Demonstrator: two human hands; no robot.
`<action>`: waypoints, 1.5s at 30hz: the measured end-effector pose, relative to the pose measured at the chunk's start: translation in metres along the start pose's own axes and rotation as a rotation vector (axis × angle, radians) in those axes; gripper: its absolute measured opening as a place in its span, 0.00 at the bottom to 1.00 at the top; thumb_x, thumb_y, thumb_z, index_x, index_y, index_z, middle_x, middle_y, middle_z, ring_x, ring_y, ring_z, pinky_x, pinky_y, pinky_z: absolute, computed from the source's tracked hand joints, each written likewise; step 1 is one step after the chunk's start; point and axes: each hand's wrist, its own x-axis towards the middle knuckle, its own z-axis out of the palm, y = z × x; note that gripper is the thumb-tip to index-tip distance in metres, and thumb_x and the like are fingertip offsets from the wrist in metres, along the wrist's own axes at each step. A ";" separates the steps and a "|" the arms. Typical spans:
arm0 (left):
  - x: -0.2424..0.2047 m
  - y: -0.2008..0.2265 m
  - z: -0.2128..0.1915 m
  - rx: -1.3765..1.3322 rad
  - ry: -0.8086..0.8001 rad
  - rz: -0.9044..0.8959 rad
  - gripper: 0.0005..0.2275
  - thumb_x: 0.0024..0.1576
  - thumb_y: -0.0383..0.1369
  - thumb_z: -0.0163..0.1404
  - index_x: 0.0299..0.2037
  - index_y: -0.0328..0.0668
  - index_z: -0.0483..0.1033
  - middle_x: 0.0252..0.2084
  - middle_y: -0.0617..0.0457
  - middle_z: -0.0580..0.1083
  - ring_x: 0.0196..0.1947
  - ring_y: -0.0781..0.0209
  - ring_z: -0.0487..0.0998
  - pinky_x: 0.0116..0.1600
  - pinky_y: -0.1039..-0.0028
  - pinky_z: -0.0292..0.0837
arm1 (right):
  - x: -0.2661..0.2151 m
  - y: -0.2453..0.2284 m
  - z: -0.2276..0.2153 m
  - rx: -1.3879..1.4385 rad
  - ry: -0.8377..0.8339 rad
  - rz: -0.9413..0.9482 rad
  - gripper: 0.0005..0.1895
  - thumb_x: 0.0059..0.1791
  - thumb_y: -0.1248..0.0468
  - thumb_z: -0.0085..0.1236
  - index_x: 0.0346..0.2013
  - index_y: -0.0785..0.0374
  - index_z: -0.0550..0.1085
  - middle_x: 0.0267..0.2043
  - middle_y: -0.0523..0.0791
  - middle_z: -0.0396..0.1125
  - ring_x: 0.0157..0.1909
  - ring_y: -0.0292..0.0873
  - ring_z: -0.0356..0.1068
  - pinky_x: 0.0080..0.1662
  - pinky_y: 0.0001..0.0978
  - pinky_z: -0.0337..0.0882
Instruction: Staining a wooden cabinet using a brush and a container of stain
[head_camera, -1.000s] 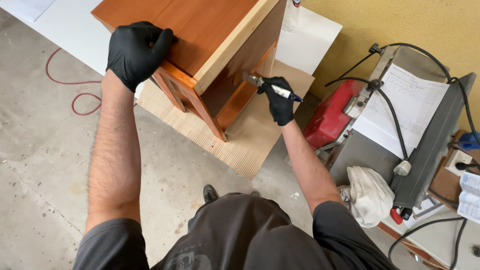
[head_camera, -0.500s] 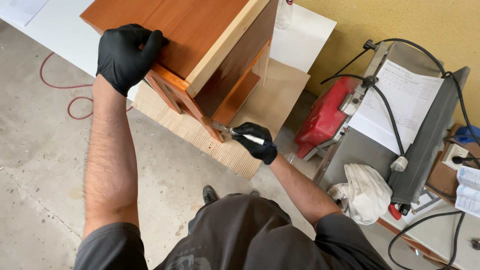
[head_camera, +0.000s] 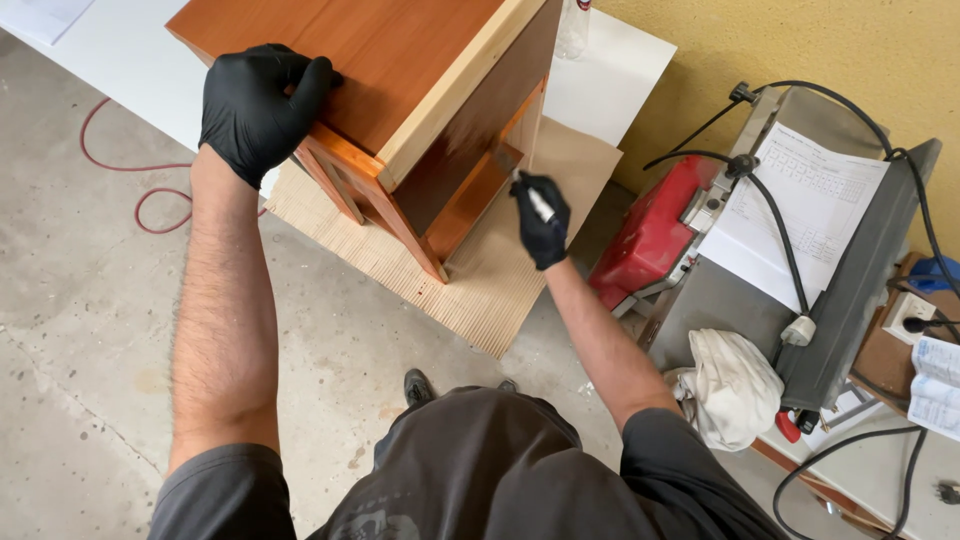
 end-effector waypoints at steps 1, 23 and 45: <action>0.000 0.002 -0.001 0.002 0.001 -0.003 0.17 0.73 0.36 0.54 0.30 0.40 0.81 0.28 0.52 0.72 0.28 0.56 0.71 0.33 0.66 0.61 | -0.020 -0.004 0.006 0.002 -0.002 0.000 0.06 0.56 0.69 0.56 0.38 0.66 0.79 0.41 0.50 0.73 0.45 0.46 0.75 0.50 0.37 0.74; 0.004 0.002 0.002 0.019 0.004 0.003 0.14 0.70 0.40 0.50 0.37 0.46 0.86 0.33 0.52 0.78 0.32 0.50 0.77 0.35 0.63 0.66 | -0.013 -0.106 0.021 -0.111 -0.071 -0.354 0.02 0.52 0.74 0.60 0.39 0.67 0.76 0.35 0.51 0.71 0.34 0.48 0.73 0.39 0.39 0.73; 0.004 -0.001 0.004 -0.021 0.029 0.025 0.16 0.69 0.40 0.51 0.31 0.43 0.81 0.32 0.53 0.79 0.32 0.50 0.77 0.36 0.62 0.68 | 0.018 -0.194 0.024 -0.047 -0.230 -0.385 0.05 0.53 0.75 0.59 0.43 0.69 0.74 0.38 0.53 0.73 0.34 0.51 0.72 0.39 0.40 0.73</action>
